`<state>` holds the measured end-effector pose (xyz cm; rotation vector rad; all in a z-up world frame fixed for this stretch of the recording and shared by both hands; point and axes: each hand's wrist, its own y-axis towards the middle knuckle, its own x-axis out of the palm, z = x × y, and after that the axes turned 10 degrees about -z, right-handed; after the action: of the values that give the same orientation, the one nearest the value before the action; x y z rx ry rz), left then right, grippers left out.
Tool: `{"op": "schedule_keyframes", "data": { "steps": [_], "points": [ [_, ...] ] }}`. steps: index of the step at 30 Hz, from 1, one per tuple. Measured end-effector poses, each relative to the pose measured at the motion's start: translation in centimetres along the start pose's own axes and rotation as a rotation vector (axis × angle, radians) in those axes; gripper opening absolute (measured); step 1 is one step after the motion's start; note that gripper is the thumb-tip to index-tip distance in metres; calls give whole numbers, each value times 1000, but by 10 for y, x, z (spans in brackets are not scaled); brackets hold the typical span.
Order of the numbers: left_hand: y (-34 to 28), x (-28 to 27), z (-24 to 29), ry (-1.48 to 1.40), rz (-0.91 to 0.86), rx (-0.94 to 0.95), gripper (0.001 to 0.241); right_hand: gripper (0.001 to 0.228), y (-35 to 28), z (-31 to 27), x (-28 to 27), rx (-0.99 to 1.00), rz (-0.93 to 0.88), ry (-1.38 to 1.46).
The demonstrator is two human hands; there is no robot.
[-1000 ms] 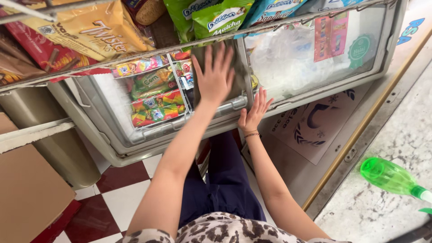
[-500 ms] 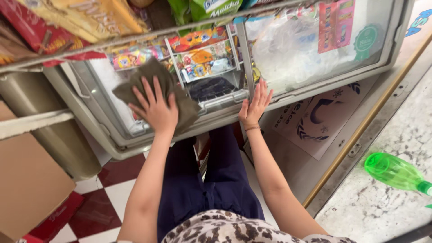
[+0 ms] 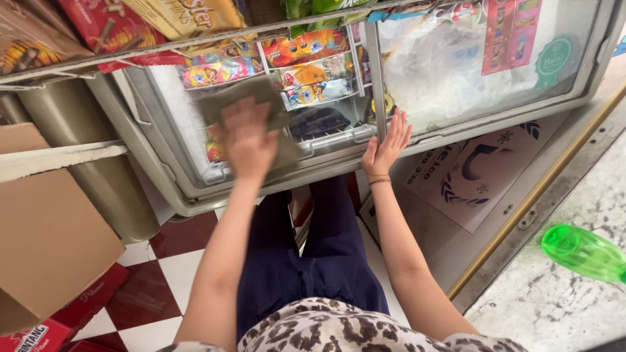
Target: The person cleans a freezer door and retail shelves by hand using a spray bottle and a cloth.
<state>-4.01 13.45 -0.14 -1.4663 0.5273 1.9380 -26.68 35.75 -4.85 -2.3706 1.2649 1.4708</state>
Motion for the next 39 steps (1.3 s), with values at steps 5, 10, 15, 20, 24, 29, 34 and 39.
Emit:
{"op": "schedule_keyframes", "data": {
  "steps": [5, 10, 15, 20, 24, 29, 34, 39],
  "points": [
    [-48, -6, -43, -24, -40, -296, 58, 57, -5, 2, -10, 0, -14, 48],
    [-62, 31, 45, -29, -104, 150, 54, 59, -21, -11, -25, 18, -12, 82],
    [-33, 52, 146, -106, -234, 469, 60, 56, -34, -23, -30, 98, -16, 161],
    [-33, 62, 158, -83, -136, 599, 45, 57, -39, -27, -28, 153, 6, 197],
    [-72, 48, 103, 67, -182, 656, 30, 57, -36, -37, -20, 121, -15, 209],
    [-119, 12, -5, 128, -90, 579, 41, 55, -32, -59, -7, 68, -80, 252],
    [-157, -20, -105, 225, -59, 488, 52, 55, -35, -82, 5, 7, -135, 277],
    [-172, -32, -141, 44, -74, 271, 59, 55, -45, -98, 10, -36, -217, 275]
  ]
}}
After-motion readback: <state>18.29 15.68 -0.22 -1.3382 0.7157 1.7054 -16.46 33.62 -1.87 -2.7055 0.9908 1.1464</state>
